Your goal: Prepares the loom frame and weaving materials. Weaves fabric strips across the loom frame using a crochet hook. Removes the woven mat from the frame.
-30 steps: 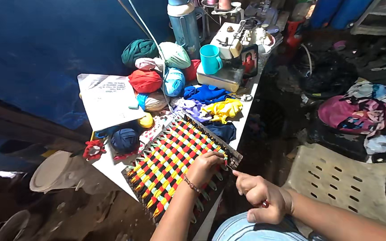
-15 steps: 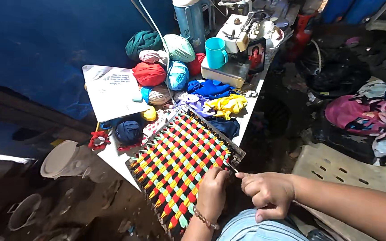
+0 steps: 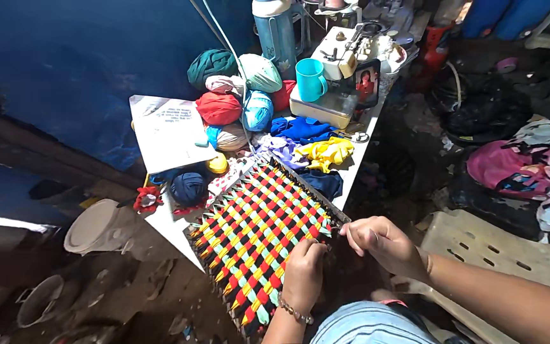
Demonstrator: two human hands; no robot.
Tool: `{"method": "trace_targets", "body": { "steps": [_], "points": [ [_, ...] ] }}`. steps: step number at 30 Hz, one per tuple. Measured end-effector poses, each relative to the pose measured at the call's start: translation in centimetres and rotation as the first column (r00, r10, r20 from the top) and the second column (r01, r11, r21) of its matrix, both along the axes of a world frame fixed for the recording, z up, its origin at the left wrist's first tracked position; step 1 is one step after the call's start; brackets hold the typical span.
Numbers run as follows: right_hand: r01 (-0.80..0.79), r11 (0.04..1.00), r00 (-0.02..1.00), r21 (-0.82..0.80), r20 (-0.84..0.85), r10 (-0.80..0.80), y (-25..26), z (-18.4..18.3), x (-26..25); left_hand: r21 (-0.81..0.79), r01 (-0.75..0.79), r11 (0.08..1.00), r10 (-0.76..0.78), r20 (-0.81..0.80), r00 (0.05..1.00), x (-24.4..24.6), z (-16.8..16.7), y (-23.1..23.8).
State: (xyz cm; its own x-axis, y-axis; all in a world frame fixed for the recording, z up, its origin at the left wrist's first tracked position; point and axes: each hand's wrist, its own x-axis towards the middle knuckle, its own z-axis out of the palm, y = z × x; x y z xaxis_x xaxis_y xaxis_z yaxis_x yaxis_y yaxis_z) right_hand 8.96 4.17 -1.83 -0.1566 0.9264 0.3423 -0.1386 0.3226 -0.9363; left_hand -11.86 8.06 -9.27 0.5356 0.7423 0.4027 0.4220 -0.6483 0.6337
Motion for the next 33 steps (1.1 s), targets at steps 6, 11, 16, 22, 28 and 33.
{"method": "trace_targets", "body": {
  "steps": [6,11,16,22,28,33],
  "points": [
    [0.01,0.991,0.964,-0.135,-0.263,-0.046,0.3,-0.3,-0.5,-0.187,0.141,0.972,-0.131,0.065,0.989,0.1,3.8,3.6],
    [0.044,0.992,0.951,-0.12,-0.3,-0.079,0.5,-0.8,-0.6,-0.221,0.523,0.823,-0.555,-0.119,0.823,1.0,4.3,7.8],
    [0.071,0.989,0.928,-0.13,-0.354,-0.113,1.0,-0.8,-0.7,-0.082,0.609,0.789,-0.614,-0.128,0.779,1.1,3.3,8.8],
    [0.078,0.981,0.869,-0.179,-0.471,-0.155,1.6,-0.8,-0.7,0.205,0.507,0.837,-0.496,-0.107,0.862,0.7,1.4,7.7],
    [0.08,0.97,0.86,-0.227,-0.476,-0.183,2.1,-0.7,-0.6,0.328,0.4,0.856,-0.42,-0.008,0.907,0.4,-0.1,6.9],
    [0.103,0.958,0.836,-0.266,-0.499,-0.228,2.3,-0.8,-0.4,0.336,0.358,0.871,-0.391,0.031,0.92,0.3,-0.5,6.6]
  ]
}}
